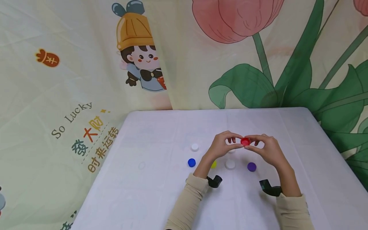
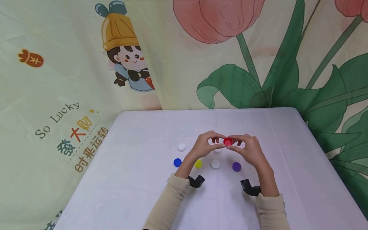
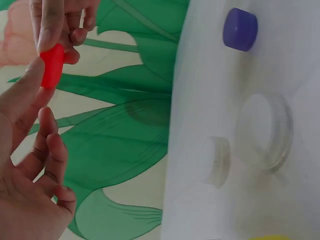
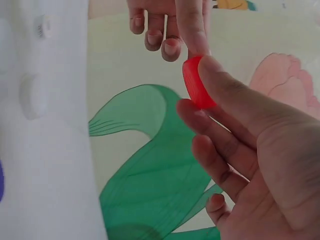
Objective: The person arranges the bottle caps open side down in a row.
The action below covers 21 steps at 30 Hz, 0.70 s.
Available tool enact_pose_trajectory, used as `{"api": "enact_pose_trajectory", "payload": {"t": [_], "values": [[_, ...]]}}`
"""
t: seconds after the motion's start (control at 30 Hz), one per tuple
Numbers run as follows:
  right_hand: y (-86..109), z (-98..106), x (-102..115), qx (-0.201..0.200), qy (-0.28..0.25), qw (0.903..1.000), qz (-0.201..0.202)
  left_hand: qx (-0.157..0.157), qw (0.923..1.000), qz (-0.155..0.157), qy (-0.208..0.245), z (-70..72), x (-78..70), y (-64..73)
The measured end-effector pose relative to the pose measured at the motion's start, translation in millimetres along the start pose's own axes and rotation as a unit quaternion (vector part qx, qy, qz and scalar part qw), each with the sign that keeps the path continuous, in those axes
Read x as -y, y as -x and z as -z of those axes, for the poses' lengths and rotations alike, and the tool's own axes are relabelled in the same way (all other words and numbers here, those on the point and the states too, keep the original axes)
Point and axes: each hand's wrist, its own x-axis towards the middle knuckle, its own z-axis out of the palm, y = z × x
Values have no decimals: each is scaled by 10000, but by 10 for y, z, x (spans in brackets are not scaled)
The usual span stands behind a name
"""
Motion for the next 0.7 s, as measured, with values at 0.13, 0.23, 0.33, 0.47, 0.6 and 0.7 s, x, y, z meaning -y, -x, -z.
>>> {"api": "enact_pose_trajectory", "payload": {"t": [0.13, 0.23, 0.33, 0.47, 0.6, 0.7], "values": [[23, 76, 155, -21, -12, 9995, 310, -176, 9994, -117, 259, 95, -73, 87], [36, 114, 242, -57, 24, 9989, 457, -255, 9986, -224, 403, 140, -120, 132], [45, 134, 300, -118, 20, 9984, 554, -318, 9976, -346, 499, 173, -154, 161], [50, 137, 330, -182, -63, 9975, 685, -311, 9974, -319, 567, 193, -169, 184], [56, 120, 330, -278, -163, 9963, 792, -221, 9965, 0, 810, 243, -280, 228], [61, 118, 343, -365, -228, 9958, 807, -193, 9944, 271, 998, 287, -394, 262]]}}
